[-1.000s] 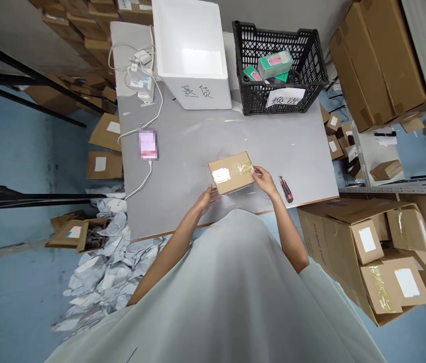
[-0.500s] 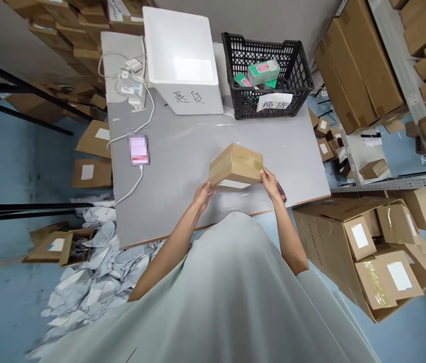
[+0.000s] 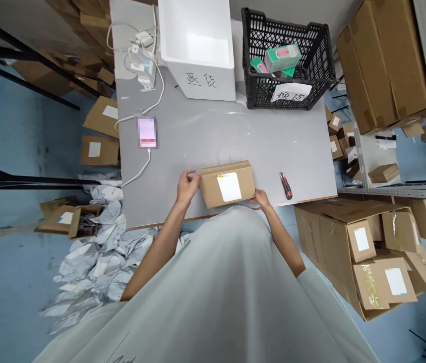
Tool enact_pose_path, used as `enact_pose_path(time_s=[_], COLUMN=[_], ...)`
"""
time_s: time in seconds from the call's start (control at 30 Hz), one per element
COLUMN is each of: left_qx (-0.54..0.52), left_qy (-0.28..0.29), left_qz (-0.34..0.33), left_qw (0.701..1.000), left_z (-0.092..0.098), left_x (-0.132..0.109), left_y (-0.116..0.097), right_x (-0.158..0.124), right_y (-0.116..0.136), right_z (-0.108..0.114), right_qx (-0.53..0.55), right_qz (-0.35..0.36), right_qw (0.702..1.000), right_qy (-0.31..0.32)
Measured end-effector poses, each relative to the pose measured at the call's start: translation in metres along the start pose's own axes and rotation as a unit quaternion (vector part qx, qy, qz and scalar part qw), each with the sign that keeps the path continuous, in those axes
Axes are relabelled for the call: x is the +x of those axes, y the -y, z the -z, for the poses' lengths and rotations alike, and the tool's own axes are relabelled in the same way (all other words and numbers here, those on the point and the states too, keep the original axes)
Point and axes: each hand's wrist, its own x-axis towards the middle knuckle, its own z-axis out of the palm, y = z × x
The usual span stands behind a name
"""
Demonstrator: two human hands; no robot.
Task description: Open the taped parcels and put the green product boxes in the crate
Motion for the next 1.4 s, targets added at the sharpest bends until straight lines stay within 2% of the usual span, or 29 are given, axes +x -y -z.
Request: enact_pose_path(time_s=[0.1,0.2,0.33,0.53,0.83,0.93,1.13,1.27,1.4], left_qx=[0.018,0.061,0.107,0.106,0.108,0.109,0.099,0.117,0.126], left_qy=[-0.028,-0.009,-0.020,-0.051,-0.045,-0.049,-0.034,-0.028,-0.029], left_qz=[-0.076,-0.129,-0.115,-0.080,-0.065,-0.083,-0.145,-0.153,-0.151], left_qw=[0.997,0.990,0.987,0.990,0.991,0.989,0.984,0.981,0.980], left_z=[-0.008,-0.015,-0.022,-0.031,-0.029,-0.025,-0.016,-0.017,-0.019], left_x=[-0.004,-0.011,-0.012,-0.004,0.002,0.001,-0.008,-0.021,-0.030], left_y=[-0.009,-0.020,-0.030,-0.039,-0.045,-0.049,-0.055,-0.057,-0.056], right_x=[0.006,0.011,0.014,0.016,0.018,0.015,0.019,0.026,0.028], right_y=[-0.001,0.000,0.000,-0.001,0.003,0.004,0.008,0.008,0.003], right_z=[-0.005,-0.008,-0.009,-0.008,-0.010,-0.012,-0.008,-0.001,0.004], right_qx=[-0.008,-0.018,-0.032,-0.046,-0.048,-0.044,-0.031,-0.061,-0.108], right_qz=[0.002,-0.001,-0.003,-0.004,-0.011,0.005,0.087,0.087,0.120], right_qw=[1.000,1.000,0.999,0.999,0.999,0.999,0.995,0.994,0.987], right_qy=[-0.015,-0.019,-0.021,-0.019,-0.013,-0.018,-0.028,-0.017,-0.007])
